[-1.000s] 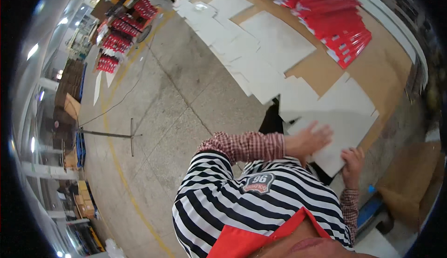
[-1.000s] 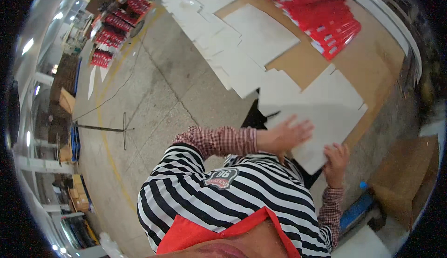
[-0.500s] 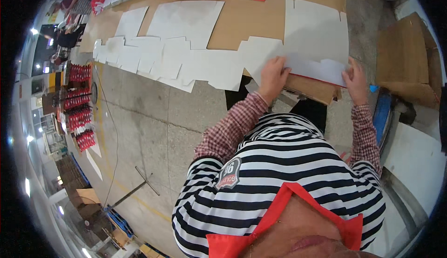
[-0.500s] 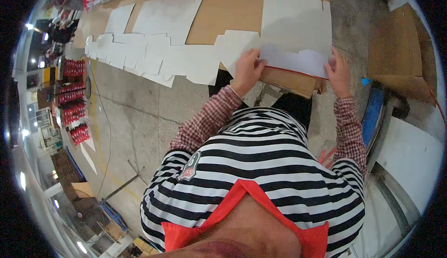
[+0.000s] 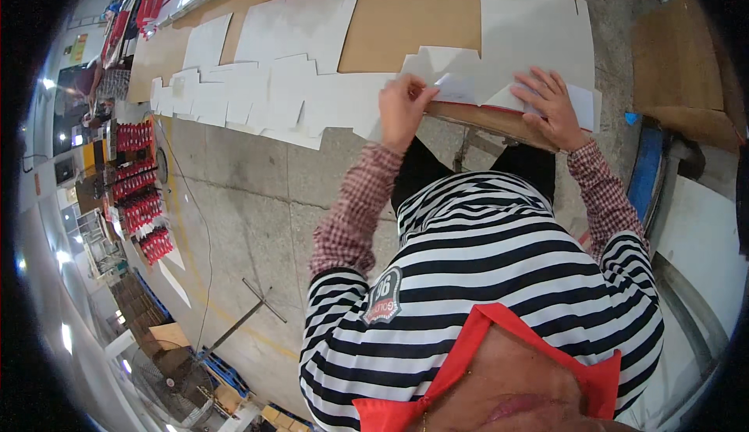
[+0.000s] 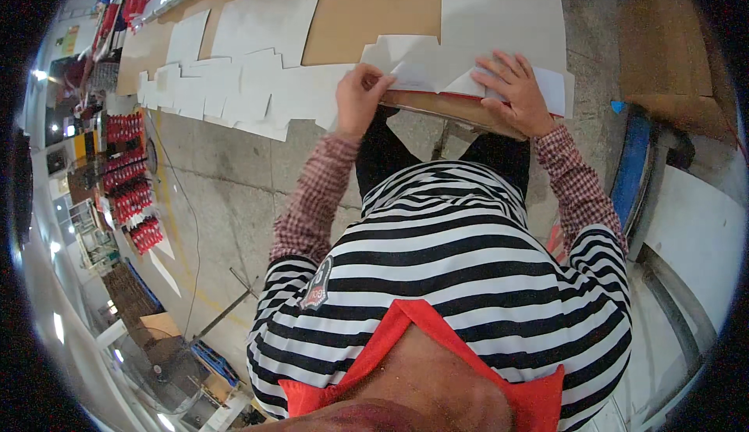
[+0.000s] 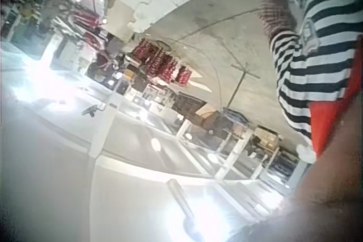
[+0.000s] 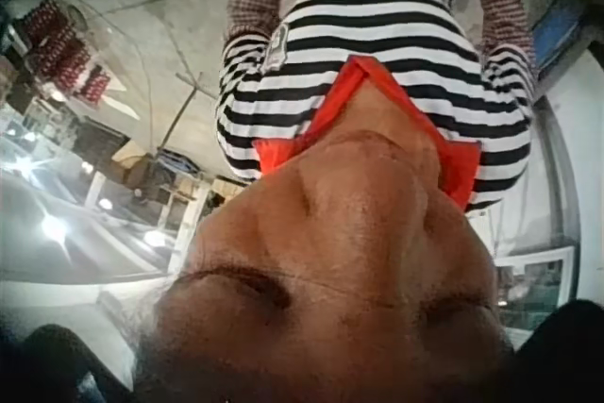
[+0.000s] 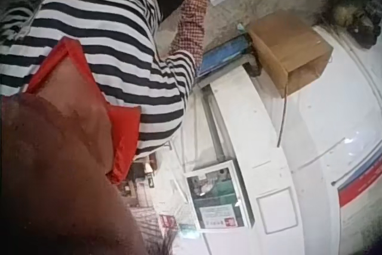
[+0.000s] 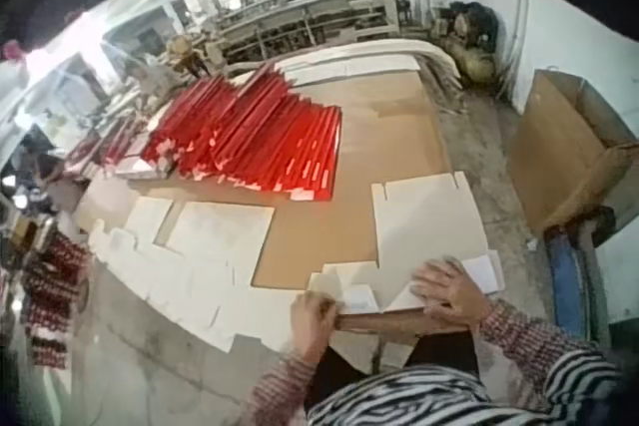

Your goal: The person repeatedly picks up a flat white paper sheet and a red printed paper sheet from a table. They fold the white sheet around the red sheet to form a small packet and place it on a growing stack. The process is repeated continuously throughout the video.

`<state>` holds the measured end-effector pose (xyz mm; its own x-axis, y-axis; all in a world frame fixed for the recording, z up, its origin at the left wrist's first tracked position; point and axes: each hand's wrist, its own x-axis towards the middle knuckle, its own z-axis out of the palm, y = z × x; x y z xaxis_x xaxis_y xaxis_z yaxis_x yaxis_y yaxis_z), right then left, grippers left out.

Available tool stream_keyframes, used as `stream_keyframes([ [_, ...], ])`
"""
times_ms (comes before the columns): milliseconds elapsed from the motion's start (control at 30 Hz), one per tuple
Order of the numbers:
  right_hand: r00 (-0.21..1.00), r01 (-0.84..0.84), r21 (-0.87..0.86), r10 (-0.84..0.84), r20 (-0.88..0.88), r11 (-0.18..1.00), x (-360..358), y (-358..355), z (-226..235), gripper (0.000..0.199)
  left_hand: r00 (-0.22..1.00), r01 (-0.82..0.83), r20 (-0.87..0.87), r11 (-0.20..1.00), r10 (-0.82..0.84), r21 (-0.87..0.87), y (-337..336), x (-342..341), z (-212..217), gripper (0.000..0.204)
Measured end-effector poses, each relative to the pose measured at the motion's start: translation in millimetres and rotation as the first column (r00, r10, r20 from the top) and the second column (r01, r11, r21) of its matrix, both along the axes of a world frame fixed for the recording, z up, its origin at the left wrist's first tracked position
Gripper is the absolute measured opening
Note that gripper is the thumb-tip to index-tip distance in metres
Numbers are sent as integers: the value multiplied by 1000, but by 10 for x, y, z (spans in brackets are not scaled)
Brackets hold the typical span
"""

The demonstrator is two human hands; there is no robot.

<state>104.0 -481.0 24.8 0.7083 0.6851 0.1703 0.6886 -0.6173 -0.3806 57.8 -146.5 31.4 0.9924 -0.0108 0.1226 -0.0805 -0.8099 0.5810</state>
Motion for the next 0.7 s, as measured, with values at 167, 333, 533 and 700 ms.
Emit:
stream_keyframes([
  [167,998,41,-122,-35,52,992,-29,4,46,55,922,229,217,903,-321,363,-710,-71,-267,46],
  [333,913,334,369,-395,100,867,-400,-200,73,63,881,451,0,842,-473,297,-797,-135,-31,85],
  [533,535,731,515,-92,-840,-447,-687,-521,-260,57,744,638,-42,690,-667,341,-1226,6,-34,104],
  [700,798,573,781,-388,-462,249,-367,-99,-12,46,723,686,20,720,-691,105,-1634,-159,-46,118],
])
